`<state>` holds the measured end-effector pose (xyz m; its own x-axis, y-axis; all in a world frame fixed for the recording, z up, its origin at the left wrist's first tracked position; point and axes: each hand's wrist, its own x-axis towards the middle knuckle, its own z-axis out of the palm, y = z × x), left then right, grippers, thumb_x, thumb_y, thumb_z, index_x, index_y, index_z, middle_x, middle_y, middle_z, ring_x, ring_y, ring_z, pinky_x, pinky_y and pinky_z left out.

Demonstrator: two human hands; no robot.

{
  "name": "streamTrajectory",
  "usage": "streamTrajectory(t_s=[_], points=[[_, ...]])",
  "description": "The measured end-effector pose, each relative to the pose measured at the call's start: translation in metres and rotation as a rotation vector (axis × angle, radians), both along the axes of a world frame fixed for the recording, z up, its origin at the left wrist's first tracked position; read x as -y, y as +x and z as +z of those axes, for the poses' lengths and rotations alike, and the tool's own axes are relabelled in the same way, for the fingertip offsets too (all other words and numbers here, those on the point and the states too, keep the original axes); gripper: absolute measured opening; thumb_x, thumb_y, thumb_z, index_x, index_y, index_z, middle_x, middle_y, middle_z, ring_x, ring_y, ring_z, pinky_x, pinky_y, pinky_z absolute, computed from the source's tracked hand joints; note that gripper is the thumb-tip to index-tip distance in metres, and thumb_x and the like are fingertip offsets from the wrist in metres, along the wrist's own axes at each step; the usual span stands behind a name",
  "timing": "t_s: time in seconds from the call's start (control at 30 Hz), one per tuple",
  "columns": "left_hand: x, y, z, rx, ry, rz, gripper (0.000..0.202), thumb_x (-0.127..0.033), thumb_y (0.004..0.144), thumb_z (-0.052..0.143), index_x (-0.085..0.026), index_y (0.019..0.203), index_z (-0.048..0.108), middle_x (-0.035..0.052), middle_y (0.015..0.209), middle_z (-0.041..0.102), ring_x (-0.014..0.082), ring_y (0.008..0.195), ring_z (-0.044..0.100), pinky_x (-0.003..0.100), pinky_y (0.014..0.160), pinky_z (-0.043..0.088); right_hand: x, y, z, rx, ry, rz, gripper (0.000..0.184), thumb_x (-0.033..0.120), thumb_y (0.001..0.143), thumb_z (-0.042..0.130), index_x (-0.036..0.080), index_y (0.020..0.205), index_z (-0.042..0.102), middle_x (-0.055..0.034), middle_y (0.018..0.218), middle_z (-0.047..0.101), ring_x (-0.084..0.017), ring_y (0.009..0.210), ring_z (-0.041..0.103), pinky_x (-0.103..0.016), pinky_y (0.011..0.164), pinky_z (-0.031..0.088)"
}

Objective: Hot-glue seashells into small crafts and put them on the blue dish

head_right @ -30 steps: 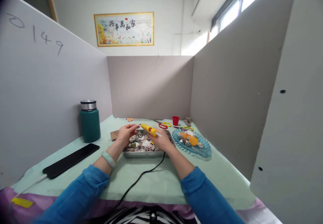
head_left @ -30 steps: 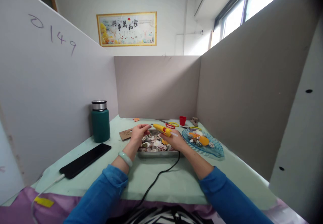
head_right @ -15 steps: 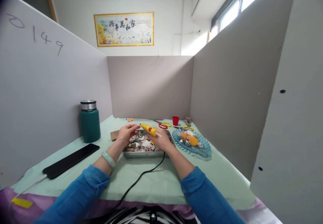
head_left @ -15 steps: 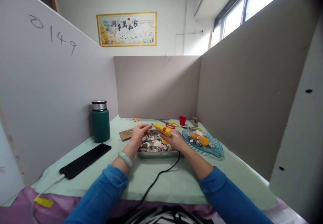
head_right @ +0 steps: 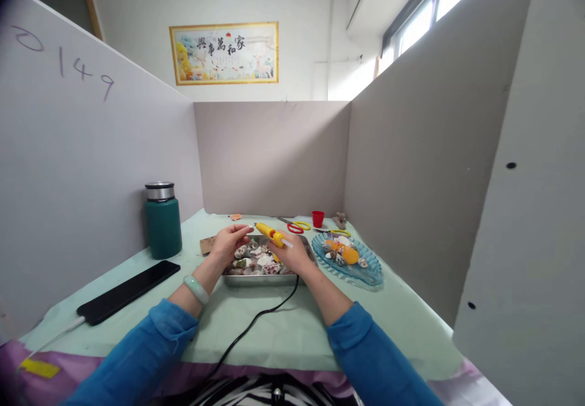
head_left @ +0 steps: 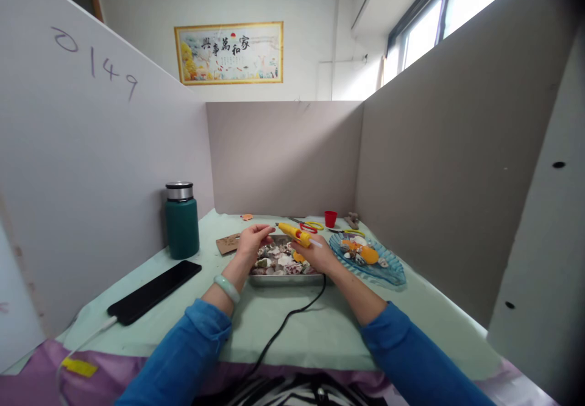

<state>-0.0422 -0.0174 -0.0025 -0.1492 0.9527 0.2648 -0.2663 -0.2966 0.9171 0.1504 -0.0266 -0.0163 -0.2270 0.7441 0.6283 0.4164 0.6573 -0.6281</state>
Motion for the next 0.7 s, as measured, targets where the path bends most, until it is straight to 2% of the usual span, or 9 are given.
streamTrajectory(t_s=[0.17,0.4,0.7], points=[[0.0005,0.0004,0.0005,0.009,-0.008,0.002,0.037,-0.030,0.049,0.081,-0.010,0.075,0.063,0.0064,0.073,0.068,0.0085,0.049,0.055,0.023,0.053,0.045,0.0008,-0.0001,-0.0007,0.022,-0.001,0.033,0.016,0.034,0.073,0.056,0.018,0.072,0.058,0.0006,0.063,0.059,-0.014,0.059,0.052,-0.024,0.055,0.040],[0.0008,-0.0005,0.0006,-0.005,-0.005,-0.004,0.034,-0.030,0.051,0.080,-0.011,0.074,0.063,0.0079,0.077,0.069,0.0085,0.049,0.055,0.023,0.054,0.045,-0.0017,-0.0004,-0.0023,-0.006,0.002,-0.006,0.015,0.033,0.073,0.056,0.019,0.075,0.061,-0.0008,0.067,0.062,-0.015,0.060,0.053,-0.025,0.057,0.042],[-0.0018,-0.0001,-0.0016,-0.001,0.016,-0.002,0.036,-0.030,0.049,0.082,-0.011,0.073,0.063,0.0021,0.062,0.064,0.0090,0.048,0.054,0.023,0.053,0.044,0.0050,-0.0012,0.0010,0.031,-0.012,0.023,0.016,0.034,0.074,0.055,0.018,0.072,0.058,0.0013,0.063,0.058,-0.013,0.059,0.051,-0.023,0.054,0.039]])
